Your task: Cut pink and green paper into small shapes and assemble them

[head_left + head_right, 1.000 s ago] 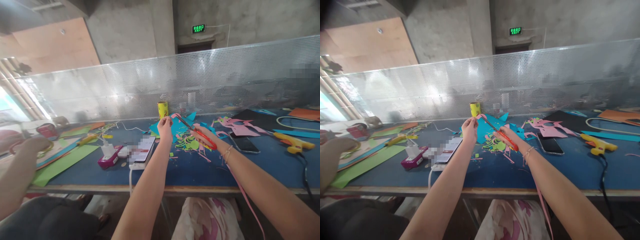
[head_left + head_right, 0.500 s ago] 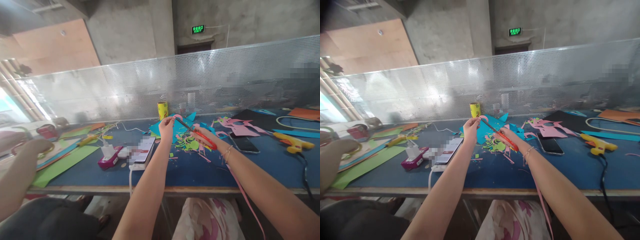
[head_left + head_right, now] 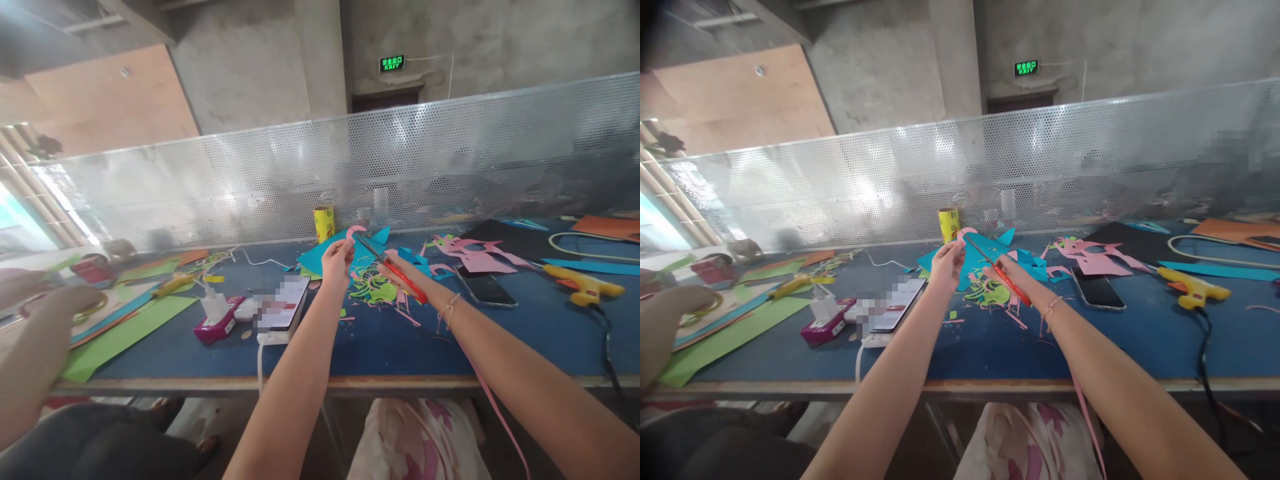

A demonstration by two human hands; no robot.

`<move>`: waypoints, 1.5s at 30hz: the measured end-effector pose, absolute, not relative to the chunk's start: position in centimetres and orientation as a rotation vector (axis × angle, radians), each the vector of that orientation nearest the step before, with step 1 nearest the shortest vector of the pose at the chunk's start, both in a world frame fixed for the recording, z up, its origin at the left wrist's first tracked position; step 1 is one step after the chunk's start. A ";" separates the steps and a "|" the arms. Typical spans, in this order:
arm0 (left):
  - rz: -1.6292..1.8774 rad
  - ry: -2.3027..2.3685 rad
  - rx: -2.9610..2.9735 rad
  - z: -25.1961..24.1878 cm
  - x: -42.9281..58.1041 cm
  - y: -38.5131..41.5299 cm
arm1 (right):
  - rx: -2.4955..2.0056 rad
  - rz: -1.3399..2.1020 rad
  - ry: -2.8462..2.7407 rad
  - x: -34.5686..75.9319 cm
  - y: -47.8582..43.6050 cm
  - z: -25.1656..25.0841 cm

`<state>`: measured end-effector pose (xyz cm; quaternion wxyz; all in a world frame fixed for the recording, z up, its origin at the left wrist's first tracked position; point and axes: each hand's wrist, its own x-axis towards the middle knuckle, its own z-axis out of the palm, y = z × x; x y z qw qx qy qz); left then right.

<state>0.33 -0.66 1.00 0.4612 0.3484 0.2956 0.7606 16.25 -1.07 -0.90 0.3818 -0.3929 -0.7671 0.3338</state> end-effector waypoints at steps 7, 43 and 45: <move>1.786 0.674 0.934 0.7 1.3 -1.0 | -0.980 0.749 -1.981 16.2 -0.8 -0.9; 1.737 0.791 1.044 1.2 0.1 -0.9 | -1.057 0.594 -2.060 16.7 -1.0 0.0; 1.715 0.815 1.057 1.3 -0.1 -0.9 | -1.060 0.610 -2.064 16.7 -1.1 0.0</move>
